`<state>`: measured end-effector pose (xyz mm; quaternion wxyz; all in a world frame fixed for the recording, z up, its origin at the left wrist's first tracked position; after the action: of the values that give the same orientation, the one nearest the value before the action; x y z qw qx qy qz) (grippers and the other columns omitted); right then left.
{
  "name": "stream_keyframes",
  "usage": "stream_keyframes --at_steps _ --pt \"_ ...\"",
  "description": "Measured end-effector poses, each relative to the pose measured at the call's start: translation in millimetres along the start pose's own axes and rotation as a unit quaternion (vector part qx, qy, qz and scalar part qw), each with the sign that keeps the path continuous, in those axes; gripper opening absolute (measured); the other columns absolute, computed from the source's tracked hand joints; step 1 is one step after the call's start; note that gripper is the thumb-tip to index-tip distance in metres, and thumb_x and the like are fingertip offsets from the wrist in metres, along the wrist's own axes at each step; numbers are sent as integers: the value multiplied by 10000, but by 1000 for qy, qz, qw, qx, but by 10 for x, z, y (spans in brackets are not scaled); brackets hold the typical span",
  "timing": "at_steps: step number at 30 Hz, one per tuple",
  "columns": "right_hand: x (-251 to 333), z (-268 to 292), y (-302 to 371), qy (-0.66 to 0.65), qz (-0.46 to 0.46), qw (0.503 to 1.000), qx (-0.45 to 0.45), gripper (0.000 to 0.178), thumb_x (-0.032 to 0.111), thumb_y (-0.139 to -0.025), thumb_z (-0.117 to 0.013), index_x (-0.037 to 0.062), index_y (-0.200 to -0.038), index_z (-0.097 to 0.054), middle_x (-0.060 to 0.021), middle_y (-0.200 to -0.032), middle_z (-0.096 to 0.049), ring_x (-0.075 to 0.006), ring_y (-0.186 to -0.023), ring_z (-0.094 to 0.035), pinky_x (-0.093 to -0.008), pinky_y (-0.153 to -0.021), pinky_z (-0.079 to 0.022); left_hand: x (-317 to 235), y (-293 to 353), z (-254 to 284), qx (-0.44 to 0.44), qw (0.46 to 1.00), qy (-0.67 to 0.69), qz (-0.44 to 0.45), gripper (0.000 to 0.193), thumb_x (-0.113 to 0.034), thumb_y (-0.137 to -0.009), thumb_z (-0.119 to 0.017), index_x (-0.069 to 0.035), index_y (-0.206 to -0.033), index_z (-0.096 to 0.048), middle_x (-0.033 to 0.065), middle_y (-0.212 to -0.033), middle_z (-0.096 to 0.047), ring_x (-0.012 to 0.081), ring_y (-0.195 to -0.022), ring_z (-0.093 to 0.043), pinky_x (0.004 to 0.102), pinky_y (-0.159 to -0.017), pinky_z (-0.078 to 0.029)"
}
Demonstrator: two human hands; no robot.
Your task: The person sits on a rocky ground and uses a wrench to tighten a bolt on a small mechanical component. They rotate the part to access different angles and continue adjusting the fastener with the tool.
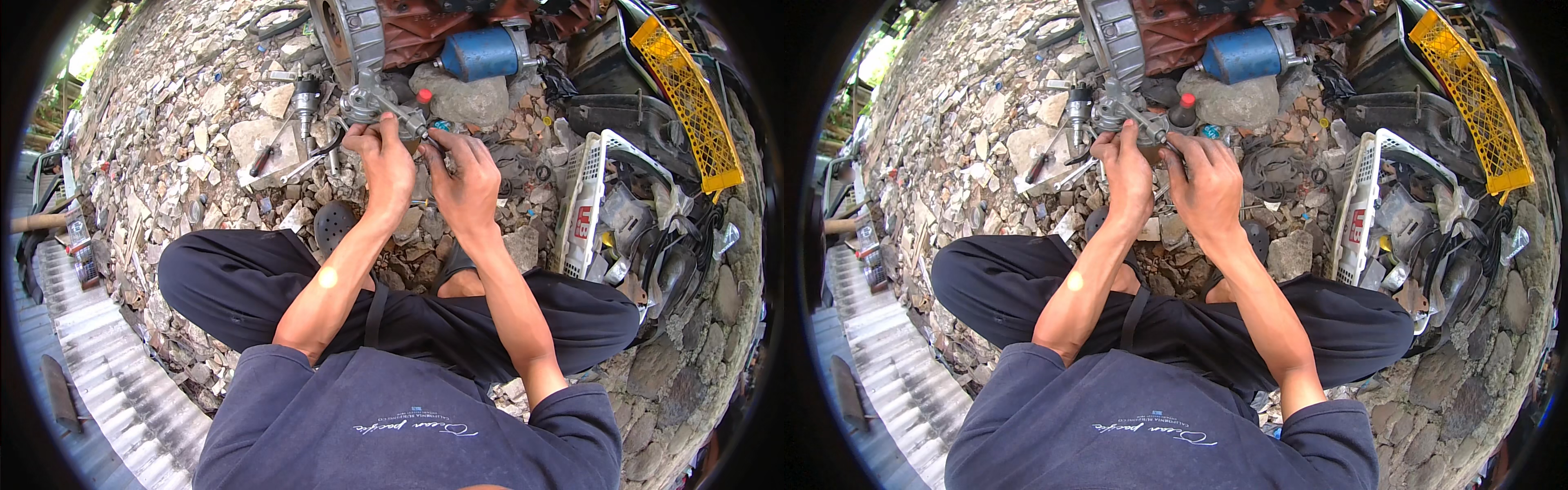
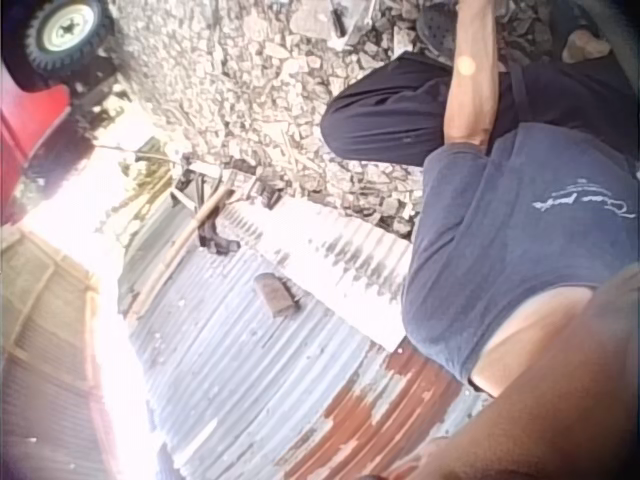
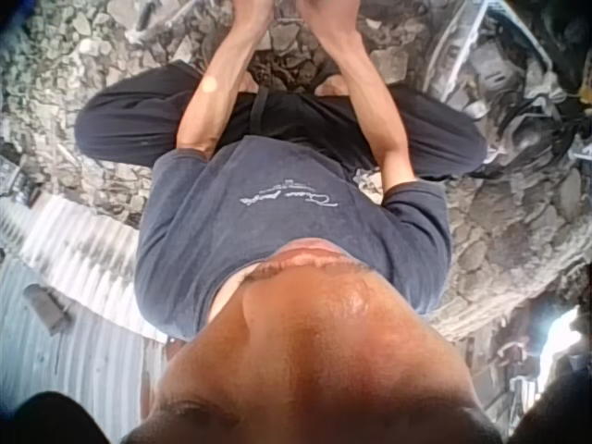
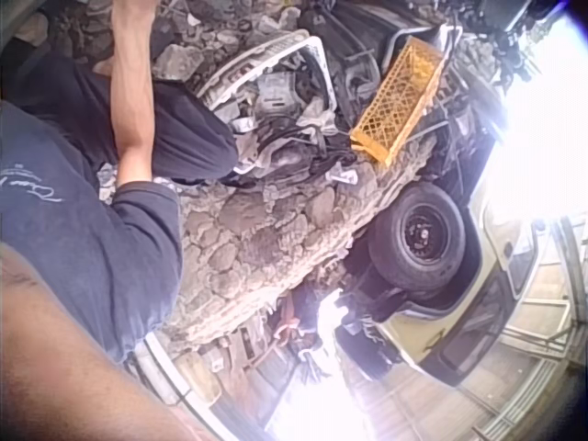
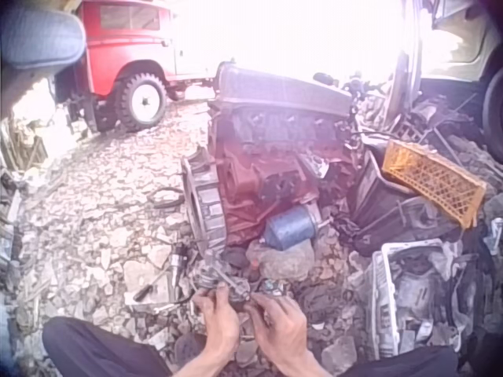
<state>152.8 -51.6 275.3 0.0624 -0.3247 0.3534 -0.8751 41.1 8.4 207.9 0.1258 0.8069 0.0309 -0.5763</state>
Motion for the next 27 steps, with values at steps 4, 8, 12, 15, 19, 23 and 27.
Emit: stream_keyframes --at_steps 4,8,12,15,19,23,27 --pt "-4 8 5 34 20 999 -19 196 52 -797 -713 19 -975 -637 -121 -876 -669 -307 -777 -626 -397 -707 -478 -66 61 -38 15 999 1 -30 407 -244 -997 -510 41 -1158 -269 138 -1019 -515 149 -933 -488 306 -840 -405" --pt "-20 15 -1 18 -9 1000 -16 175 71 -814 -709 11 -962 -637 -125 -837 -665 -309 -745 -622 -391 -681 -474 -74 78 -52 2 998 -6 -69 406 -221 -992 -532 36 -1153 -262 131 -980 -536 144 -901 -491 291 -811 -418" --pt "-115 -9 1 -53 -156 986 9 152 134 -874 -676 -17 -875 -653 -136 -721 -652 -269 -608 -615 -358 -574 -457 -87 95 -72 23 992 -44 -117 352 -174 -1003 -493 7 -1153 -231 145 -1016 -481 144 -883 -474 307 -779 -422" --pt "-348 -78 59 -131 -317 935 91 269 210 -928 -625 -33 -822 -666 -123 -653 -644 -204 -528 -593 -327 -512 -438 -92 126 -91 29 992 -49 -110 348 -152 -998 -500 -3 -1157 -229 144 -1030 -472 144 -899 -468 302 -788 -417" --pt "-494 -155 152 -368 -470 795 102 294 220 -950 -580 -51 -890 -678 -61 -699 -650 -100 -596 -578 -267 -560 -448 -68 104 -91 33 991 -59 -114 355 -145 -994 -511 -7 -1156 -228 138 -1030 -467 138 -892 -462 293 -778 -413" --pt "-515 -130 112 -382 -397 815 183 260 133 -880 -612 -85 -1012 -665 -91 -790 -677 -114 -663 -587 -258 -631 -472 -80 77 -42 11 989 -67 -130 426 -219 -989 -549 30 -1167 -254 137 -1016 -519 134 -893 -477 285 -774 -418" --pt "-369 -53 26 -219 -233 923 217 309 132 -830 -661 -77 -1058 -658 -145 -793 -677 -137 -679 -599 -281 -659 -493 -98 62 -23 11 990 -66 -122 441 -234 -990 -549 34 -1175 -252 148 -1030 -520 145 -910 -487 293 -797 -424"
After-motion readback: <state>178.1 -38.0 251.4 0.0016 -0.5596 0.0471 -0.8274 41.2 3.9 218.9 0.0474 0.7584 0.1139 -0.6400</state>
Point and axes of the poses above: each hand's wrist, its own y-axis away from the middle knuckle, its own z-axis out of the back of the hand, x = y × z, the point moved 6 cm from there along -y, towards the middle knuckle
